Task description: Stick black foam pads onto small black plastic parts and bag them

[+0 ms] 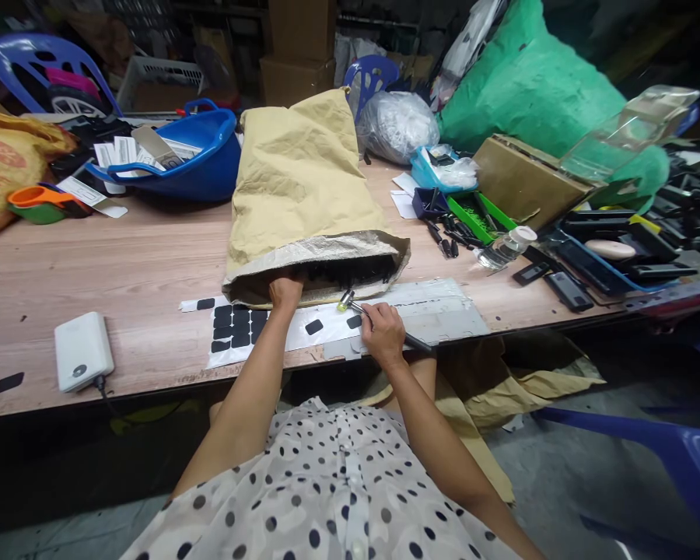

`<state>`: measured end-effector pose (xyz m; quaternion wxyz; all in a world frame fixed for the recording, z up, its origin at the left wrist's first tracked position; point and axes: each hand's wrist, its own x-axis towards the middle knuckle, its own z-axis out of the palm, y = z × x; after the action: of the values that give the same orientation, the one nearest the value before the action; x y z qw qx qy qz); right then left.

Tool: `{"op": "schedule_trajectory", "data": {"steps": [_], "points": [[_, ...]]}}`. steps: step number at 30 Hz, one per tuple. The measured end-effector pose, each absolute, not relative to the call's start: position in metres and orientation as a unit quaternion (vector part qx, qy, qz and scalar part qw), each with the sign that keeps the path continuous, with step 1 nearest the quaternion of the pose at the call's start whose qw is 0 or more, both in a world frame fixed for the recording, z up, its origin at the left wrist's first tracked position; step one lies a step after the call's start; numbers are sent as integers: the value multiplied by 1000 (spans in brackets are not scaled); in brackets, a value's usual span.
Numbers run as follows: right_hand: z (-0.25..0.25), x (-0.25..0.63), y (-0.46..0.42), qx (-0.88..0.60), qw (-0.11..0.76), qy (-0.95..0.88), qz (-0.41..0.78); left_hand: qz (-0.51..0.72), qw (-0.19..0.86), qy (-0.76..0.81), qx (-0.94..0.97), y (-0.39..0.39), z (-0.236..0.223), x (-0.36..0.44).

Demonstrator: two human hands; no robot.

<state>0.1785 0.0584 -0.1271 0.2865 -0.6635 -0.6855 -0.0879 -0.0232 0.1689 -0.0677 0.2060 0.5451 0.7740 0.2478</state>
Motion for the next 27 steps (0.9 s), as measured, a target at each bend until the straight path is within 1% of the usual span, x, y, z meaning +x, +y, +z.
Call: {"op": "schedule_trajectory", "data": {"steps": [3,7,10,14,21,27], "points": [[-127,179,58,-664,283,-687,-84,268,196,767,549,141,-65,-31],[-127,179,58,-666,284,-685,-81,316,219,671,634,97,-75,-39],[-128,179,58,-668,287,-682,-78,303,236,617,687,75,-86,-43],[-128,180,59,-667,289,-683,-78,264,220,596,725,67,-96,-44],[-121,182,61,-669,272,-688,-76,256,230,587,733,70,-99,-43],[-102,164,41,-610,353,-710,15,261,232,593,726,70,-100,-41]]}}
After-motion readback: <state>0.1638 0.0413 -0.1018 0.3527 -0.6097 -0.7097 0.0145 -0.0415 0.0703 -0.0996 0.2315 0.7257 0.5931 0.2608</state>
